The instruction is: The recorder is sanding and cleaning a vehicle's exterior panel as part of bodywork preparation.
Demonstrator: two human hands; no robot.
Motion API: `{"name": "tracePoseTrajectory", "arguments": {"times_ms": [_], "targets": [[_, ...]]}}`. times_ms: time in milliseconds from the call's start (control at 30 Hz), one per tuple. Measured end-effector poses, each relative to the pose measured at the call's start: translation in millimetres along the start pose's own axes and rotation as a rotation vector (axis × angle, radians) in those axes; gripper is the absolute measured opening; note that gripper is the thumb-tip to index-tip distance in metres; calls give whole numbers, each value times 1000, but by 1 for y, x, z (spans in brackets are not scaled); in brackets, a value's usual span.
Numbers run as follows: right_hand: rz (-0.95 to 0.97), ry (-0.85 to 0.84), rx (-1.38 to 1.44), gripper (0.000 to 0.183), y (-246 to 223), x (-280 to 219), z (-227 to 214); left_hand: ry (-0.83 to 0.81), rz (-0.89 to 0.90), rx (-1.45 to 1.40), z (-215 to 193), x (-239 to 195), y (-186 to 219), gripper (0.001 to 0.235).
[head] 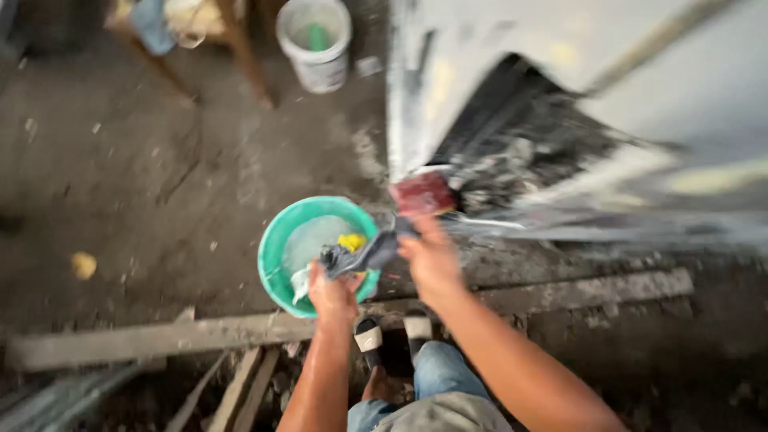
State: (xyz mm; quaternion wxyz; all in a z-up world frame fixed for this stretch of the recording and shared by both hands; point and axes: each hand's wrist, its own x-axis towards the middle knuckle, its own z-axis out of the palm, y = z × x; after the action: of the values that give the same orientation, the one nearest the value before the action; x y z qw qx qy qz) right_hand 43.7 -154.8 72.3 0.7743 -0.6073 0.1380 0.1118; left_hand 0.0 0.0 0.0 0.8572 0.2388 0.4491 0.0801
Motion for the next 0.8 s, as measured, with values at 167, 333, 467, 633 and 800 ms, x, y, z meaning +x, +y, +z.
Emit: {"name": "tracePoseTrajectory", "arguments": {"times_ms": [167,333,467,633,800], "targets": [[289,63,441,38,62,10,-46,-314,254,291,31,-28,-73,30],[234,194,421,53,-3,-34,-116,-585,576,706,68,-69,-135,24],[-138,423,176,50,-116,-76,-155,-751,486,784,143,-156,-134,31],[-980,236,-384,39,-271,-94,-186,-901,303,174,234,-253,-112,29],[-1720,248,-1462,67,-358,-66,-196,-617,342,332,245,-241,-121,21]]}}
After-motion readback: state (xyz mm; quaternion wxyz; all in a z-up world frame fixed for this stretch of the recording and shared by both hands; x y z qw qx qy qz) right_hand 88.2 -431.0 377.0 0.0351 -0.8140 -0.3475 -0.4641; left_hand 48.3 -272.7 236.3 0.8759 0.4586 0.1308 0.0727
